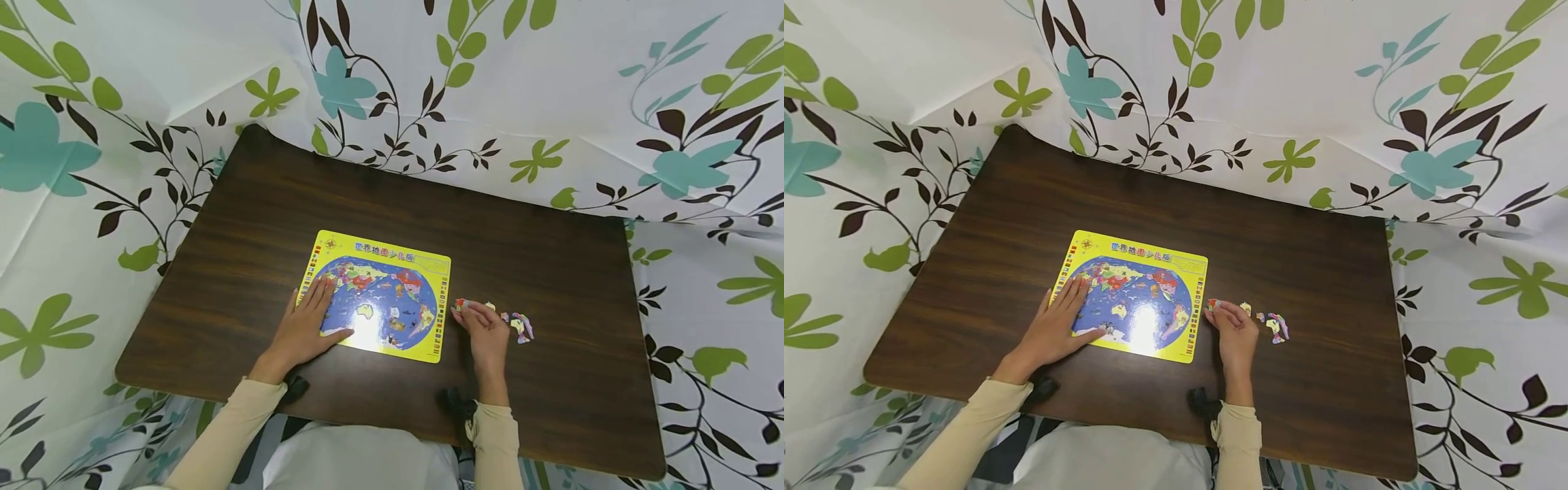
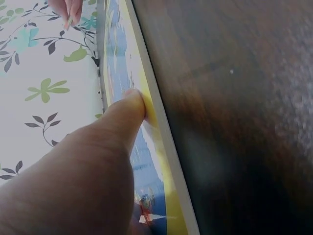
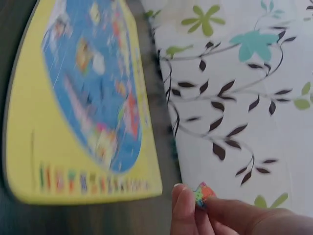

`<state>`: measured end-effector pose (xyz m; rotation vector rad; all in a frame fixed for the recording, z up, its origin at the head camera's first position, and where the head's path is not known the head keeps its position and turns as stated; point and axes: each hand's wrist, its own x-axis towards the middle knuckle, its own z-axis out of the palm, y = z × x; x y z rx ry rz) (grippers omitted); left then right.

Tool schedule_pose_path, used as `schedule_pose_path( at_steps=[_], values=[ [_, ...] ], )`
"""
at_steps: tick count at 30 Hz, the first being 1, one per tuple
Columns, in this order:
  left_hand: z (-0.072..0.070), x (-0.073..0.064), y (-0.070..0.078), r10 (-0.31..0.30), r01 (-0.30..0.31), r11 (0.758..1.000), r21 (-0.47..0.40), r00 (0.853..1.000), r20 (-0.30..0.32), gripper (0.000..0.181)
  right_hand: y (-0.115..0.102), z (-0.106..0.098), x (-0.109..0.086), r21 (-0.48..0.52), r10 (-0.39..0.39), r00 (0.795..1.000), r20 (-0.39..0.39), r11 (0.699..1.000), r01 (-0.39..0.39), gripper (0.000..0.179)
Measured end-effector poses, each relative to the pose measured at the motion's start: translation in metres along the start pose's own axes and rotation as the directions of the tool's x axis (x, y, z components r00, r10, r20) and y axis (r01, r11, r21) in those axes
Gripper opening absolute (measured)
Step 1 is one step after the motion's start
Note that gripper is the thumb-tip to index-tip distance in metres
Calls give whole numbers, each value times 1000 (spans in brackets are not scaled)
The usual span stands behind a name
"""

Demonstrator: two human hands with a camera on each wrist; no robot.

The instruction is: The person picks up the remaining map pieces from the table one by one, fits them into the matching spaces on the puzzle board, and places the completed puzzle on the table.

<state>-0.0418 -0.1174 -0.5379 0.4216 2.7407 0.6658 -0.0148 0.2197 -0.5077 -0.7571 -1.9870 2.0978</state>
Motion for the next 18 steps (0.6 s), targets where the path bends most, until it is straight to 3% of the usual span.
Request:
schedule_pose_path(
  at_steps=[5, 9, 14, 18],
  values=[
    [0, -1, -3, 29, -30, 999, -45, 999, -22, 105, -3, 28, -8, -108, 4, 997, 81, 994, 4, 25],
    [-1, -4, -13, 33, -37, 982, -187, 999, -26, 107, -5, 57, -18, -207, 23, 985, 174, 978, 14, 22],
    [-9, -15, -29, -31, 12, 934, -358, 998, -48, 102, -3, 96, -28, -242, 12, 938, 346, 967, 77, 27],
    [-15, -25, -37, -46, 23, 938, -347, 997, -59, 93, 2, 125, -35, -227, -3, 900, 436, 967, 113, 30]
  ],
)
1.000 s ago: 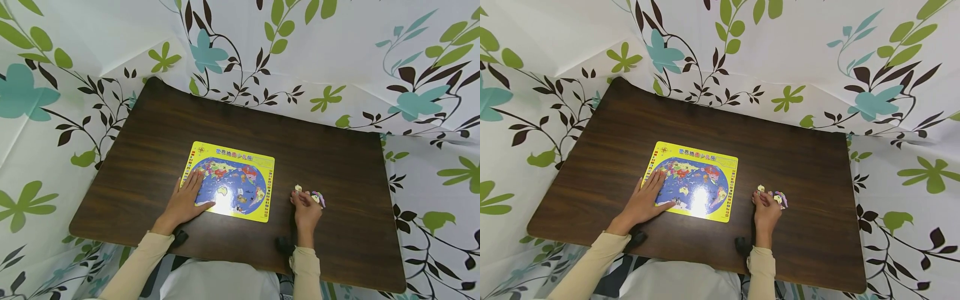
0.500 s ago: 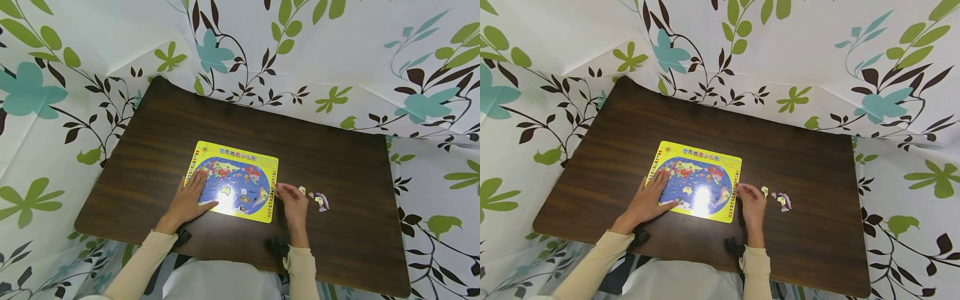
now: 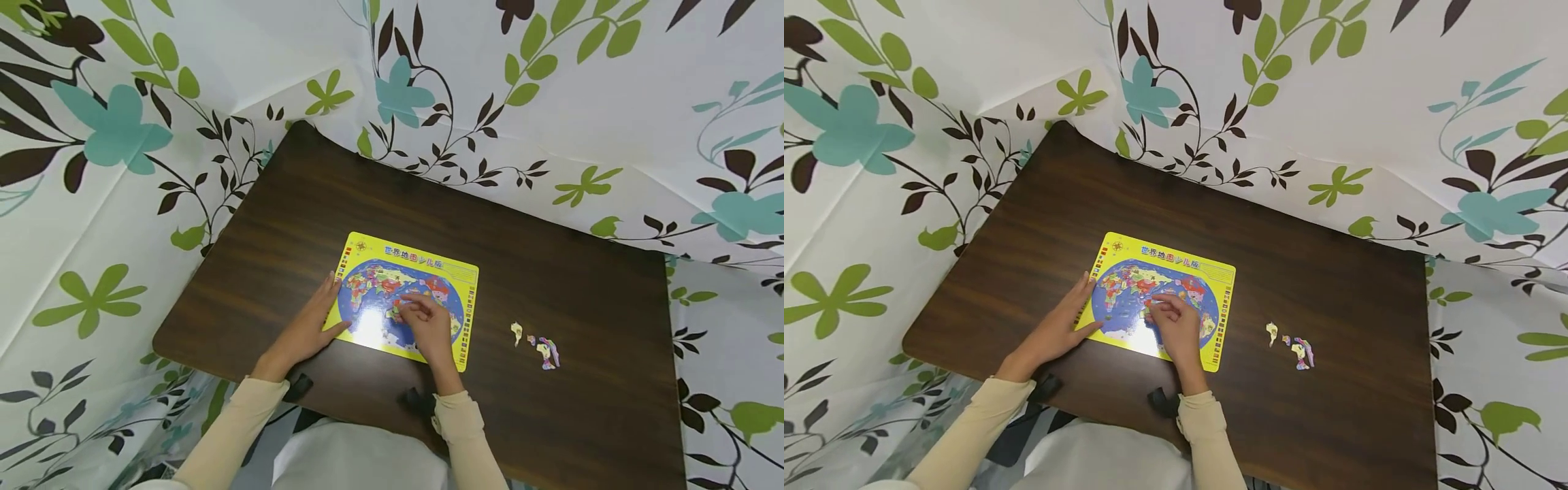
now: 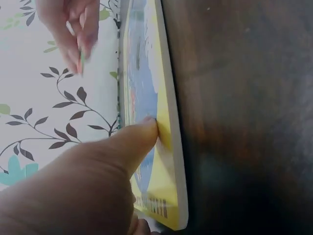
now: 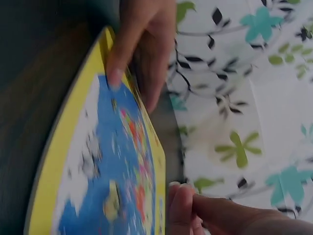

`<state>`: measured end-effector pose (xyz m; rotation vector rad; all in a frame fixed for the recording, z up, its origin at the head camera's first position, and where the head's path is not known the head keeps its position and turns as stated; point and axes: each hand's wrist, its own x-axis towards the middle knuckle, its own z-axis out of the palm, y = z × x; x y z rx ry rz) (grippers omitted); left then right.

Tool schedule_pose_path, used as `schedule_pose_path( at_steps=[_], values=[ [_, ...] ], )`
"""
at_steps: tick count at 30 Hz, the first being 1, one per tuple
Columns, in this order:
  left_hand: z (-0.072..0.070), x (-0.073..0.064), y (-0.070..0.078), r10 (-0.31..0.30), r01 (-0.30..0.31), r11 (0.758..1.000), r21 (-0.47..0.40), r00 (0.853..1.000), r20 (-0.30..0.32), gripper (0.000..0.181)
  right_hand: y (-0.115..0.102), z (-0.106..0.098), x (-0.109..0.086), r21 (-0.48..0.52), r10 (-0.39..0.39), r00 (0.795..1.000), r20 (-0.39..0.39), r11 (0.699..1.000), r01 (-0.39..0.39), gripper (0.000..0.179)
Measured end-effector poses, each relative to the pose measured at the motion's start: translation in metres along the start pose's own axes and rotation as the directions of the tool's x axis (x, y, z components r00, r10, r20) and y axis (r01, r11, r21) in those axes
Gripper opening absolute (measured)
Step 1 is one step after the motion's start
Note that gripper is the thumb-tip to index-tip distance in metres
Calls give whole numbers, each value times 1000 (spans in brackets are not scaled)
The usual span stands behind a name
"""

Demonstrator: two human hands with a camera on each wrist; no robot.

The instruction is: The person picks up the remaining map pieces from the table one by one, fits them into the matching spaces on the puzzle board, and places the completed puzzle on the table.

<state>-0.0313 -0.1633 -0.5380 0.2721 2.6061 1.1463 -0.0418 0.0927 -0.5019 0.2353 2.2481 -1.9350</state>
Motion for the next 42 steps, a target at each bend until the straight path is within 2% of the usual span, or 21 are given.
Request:
schedule_pose_path(
  at_steps=[5, 11, 17, 19, 21, 26, 34, 42],
  values=[
    [0, -2, -2, 36, -36, 997, 69, 999, -8, 86, 4, 28, 9, -74, 17, 1000, 1, 997, -17, 24],
    [1, -4, -6, 75, -69, 989, 128, 996, -41, 85, 9, 59, 20, -166, -18, 999, 38, 986, 24, 21],
    [0, -4, -6, 73, -69, 987, 143, 997, -23, 85, 11, 76, 21, -142, -47, 996, 73, 988, 57, 22],
    [0, -5, -5, 75, -71, 987, 142, 997, -28, 85, 11, 77, 20, -177, -67, 995, 79, 981, 81, 24],
    [-1, -5, -4, 78, -73, 988, 139, 996, -32, 84, 11, 77, 21, -259, -107, 991, 84, 958, 126, 25],
    [-1, -7, -6, 86, -80, 986, 146, 996, -36, 83, 13, 76, 21, -457, -212, 970, 121, 855, 244, 24],
    [-1, -7, -5, 87, -82, 985, 153, 996, -28, 83, 14, 74, 21, -564, -268, 943, 197, 755, 333, 24],
    [-3, -7, -2, 73, -68, 984, 166, 997, -25, 84, 14, 78, 20, -652, -315, 921, 230, 653, 385, 25]
  ],
)
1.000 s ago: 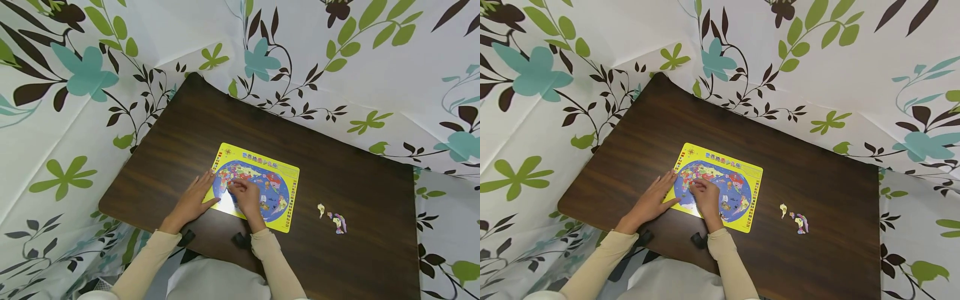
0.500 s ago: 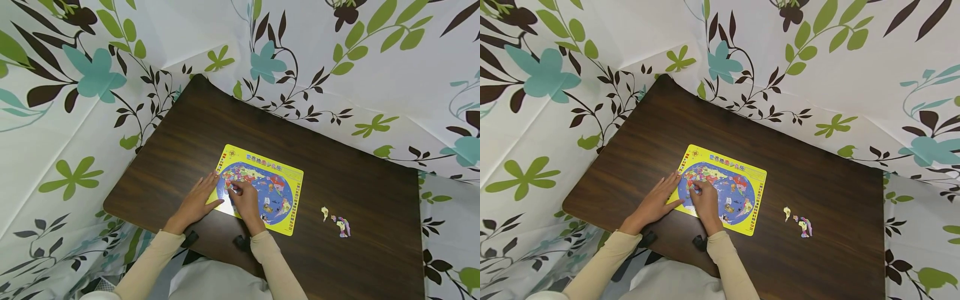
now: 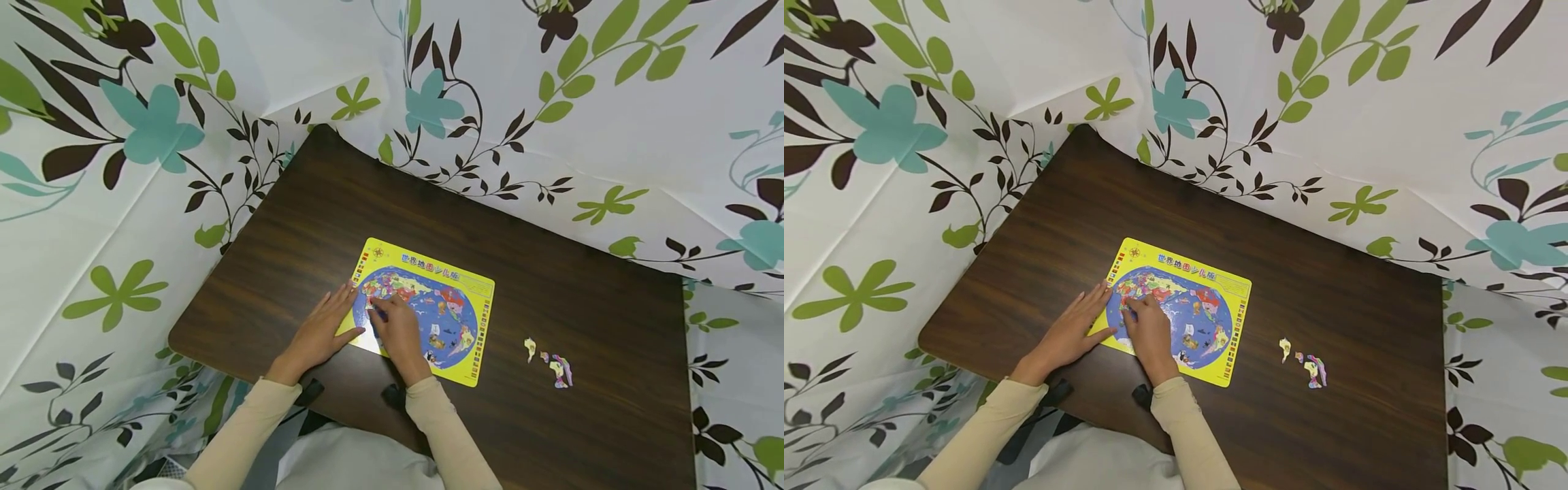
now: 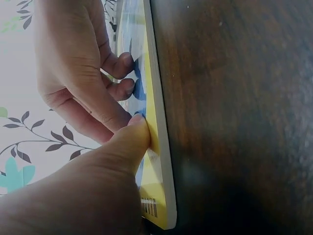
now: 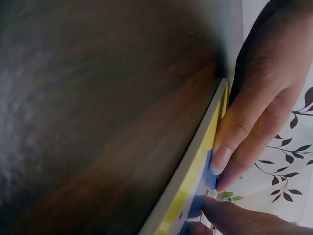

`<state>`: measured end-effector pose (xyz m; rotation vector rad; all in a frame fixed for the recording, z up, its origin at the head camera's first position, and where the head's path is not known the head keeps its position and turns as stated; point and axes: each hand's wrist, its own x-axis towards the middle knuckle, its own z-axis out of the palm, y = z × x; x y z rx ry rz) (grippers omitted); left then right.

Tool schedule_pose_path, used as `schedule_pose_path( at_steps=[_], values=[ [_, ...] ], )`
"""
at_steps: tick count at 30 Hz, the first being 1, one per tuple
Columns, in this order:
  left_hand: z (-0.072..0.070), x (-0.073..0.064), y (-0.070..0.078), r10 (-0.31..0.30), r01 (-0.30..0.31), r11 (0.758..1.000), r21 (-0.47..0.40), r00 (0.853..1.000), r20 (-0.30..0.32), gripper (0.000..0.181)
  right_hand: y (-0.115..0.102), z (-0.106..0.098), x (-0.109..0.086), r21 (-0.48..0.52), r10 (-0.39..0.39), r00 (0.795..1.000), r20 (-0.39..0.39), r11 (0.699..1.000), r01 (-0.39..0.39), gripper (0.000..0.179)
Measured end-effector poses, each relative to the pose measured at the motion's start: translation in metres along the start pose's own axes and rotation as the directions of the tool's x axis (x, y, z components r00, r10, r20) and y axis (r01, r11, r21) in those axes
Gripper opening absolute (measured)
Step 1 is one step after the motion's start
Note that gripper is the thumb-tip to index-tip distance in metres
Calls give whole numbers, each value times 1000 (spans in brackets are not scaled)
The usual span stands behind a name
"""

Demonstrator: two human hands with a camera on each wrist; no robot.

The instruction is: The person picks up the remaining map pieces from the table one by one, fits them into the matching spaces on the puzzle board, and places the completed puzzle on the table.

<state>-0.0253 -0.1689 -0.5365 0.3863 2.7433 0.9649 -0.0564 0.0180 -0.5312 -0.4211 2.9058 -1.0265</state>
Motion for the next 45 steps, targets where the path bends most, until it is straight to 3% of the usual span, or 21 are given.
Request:
schedule_pose_path(
  at_steps=[13, 17, 20, 22, 27, 31, 34, 36, 39, 42, 45],
  values=[
    [1, -1, 1, 15, -15, 1000, 10, 1000, -8, 84, 0, 4, 0, -52, -17, 999, -44, 999, 14, 25],
    [4, 1, 1, 17, -17, 1000, 15, 1000, 3, 83, 2, 2, -4, -21, -8, 999, -52, 1000, 7, 25],
    [7, 3, 3, 21, -21, 1000, 7, 1000, 15, 83, 7, -4, -12, 33, 15, 995, -100, 999, -12, 24],
    [7, 4, 3, 26, -26, 1000, 0, 999, 20, 83, 12, -12, -19, 65, 34, 984, -172, 998, -23, 21],
    [2, 4, -3, 3, -4, 1000, 22, 1000, 10, 84, 38, -45, -39, 138, 130, 919, -372, 987, -84, 17],
    [4, 9, -3, 2, -2, 1000, 13, 1000, 21, 84, 90, -88, -62, 143, 270, 823, -500, 963, -229, 15],
    [-1, 9, -5, -2, 2, 1000, 6, 1000, 23, 83, 127, -113, -72, 133, 374, 751, -544, 922, -363, 16],
    [-3, 7, -7, -8, 8, 1000, 12, 1000, 26, 84, 147, -126, -78, 119, 435, 731, -526, 888, -443, 19],
    [-4, 6, -8, -23, 22, 1000, 16, 999, 37, 85, 167, -136, -86, 93, 510, 722, -469, 841, -534, 28],
    [-1, 9, -7, -26, 25, 1000, 17, 998, 57, 85, 174, -140, -93, 92, 557, 703, -442, 807, -583, 37],
    [4, 13, -5, -31, 30, 999, 13, 997, 77, 85, 179, -143, -98, 106, 576, 681, -452, 793, -601, 36]
  ],
)
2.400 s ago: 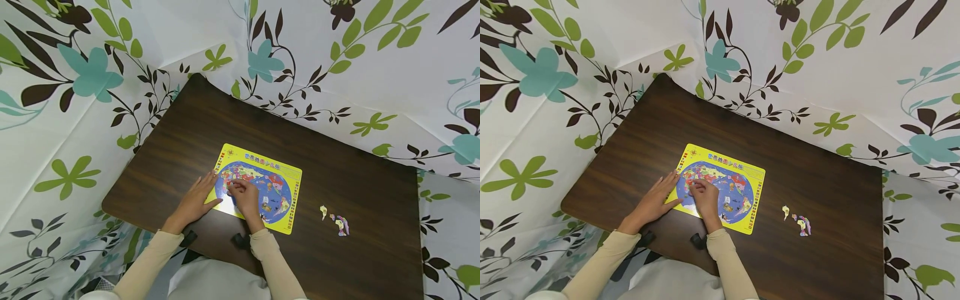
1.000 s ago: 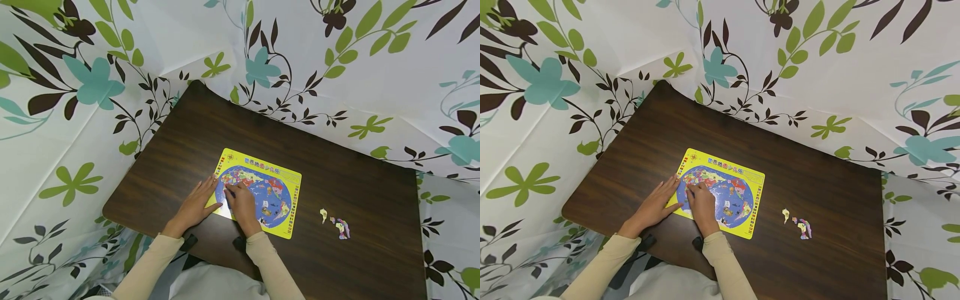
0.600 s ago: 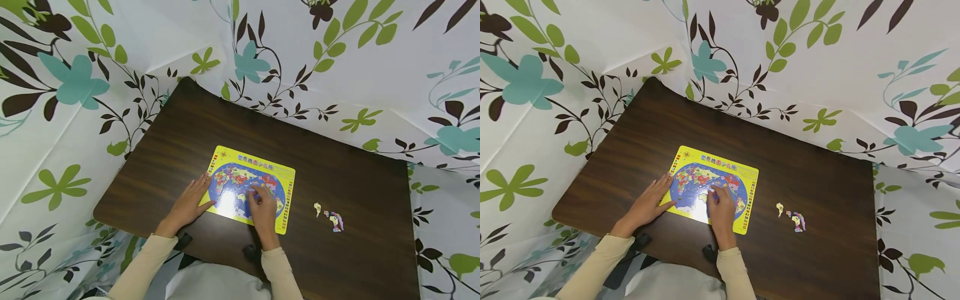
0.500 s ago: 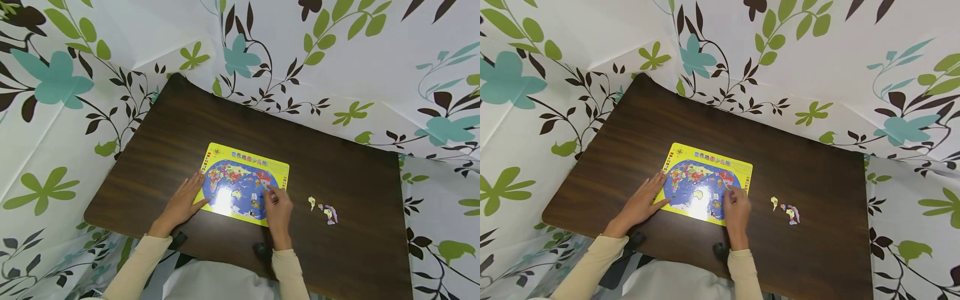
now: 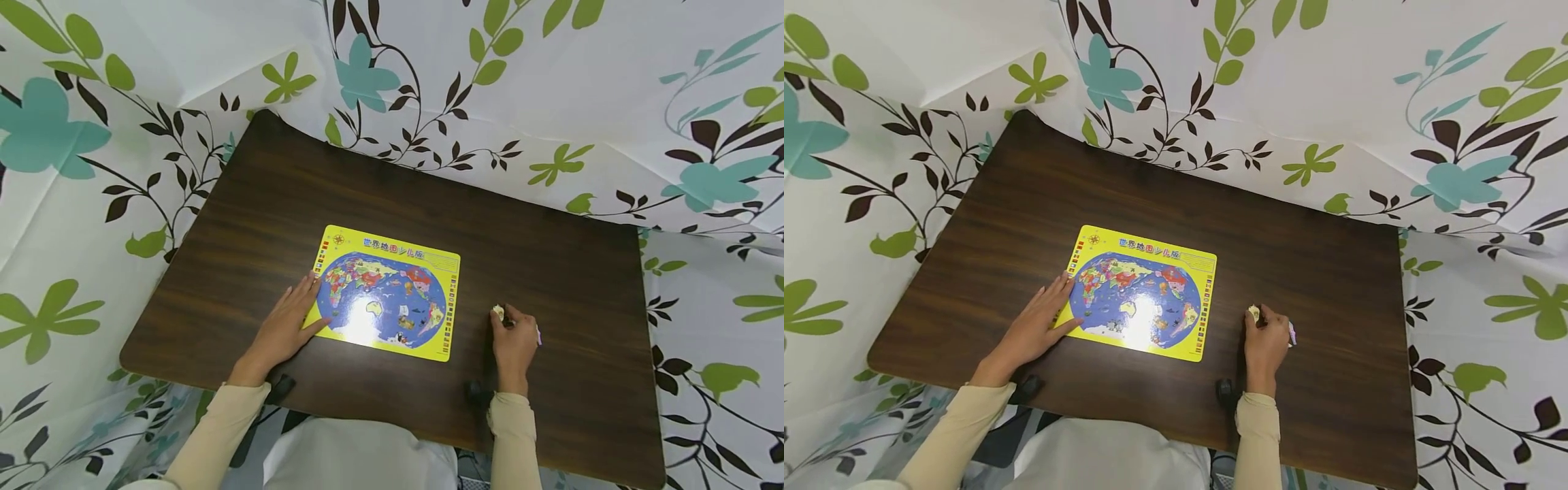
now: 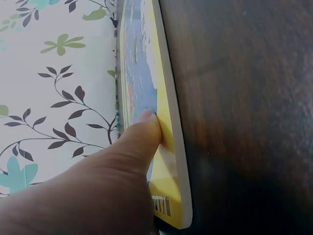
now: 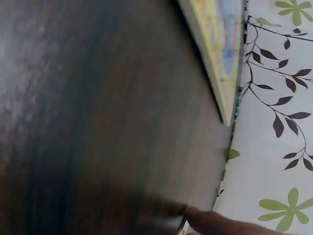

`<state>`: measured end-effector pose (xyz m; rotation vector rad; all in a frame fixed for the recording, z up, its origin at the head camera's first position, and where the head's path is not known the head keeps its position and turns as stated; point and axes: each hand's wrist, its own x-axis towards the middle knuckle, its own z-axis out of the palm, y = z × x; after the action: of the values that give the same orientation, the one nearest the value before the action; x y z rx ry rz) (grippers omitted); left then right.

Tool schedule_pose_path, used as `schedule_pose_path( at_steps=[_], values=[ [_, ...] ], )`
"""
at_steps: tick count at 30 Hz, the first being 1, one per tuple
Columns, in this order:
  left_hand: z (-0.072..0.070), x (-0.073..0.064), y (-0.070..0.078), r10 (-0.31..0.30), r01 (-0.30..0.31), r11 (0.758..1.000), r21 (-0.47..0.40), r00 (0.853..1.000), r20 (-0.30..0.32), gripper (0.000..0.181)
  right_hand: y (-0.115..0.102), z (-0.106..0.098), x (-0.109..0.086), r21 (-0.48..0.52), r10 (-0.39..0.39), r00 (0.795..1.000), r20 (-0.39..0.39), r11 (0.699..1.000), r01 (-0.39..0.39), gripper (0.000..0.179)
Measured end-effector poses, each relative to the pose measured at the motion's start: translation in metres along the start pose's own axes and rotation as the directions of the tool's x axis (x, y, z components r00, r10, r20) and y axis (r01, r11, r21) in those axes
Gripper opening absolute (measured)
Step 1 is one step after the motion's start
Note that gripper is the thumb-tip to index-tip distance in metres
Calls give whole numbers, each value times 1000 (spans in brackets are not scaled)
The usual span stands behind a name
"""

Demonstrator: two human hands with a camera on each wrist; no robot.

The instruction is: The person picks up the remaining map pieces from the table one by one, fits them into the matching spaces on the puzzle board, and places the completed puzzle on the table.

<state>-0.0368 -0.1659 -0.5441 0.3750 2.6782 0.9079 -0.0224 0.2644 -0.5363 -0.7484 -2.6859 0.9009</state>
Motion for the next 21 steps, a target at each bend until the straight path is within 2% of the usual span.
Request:
schedule_pose_path(
  at_steps=[5, 13, 21],
  values=[
    [0, 2, 0, -11, 11, 1000, 4, 1000, 12, 85, 0, 3, 4, 31, 12, 1000, -15, 999, -11, 27],
    [-2, 3, 1, -4, 4, 1000, 2, 1000, 16, 86, 0, -3, -1, 22, 46, 999, 25, 999, -46, 29],
    [-1, 3, 2, -8, 8, 1000, -1, 1000, 13, 85, -1, -3, 4, 39, 66, 998, 10, 997, -66, 22]
  ],
)
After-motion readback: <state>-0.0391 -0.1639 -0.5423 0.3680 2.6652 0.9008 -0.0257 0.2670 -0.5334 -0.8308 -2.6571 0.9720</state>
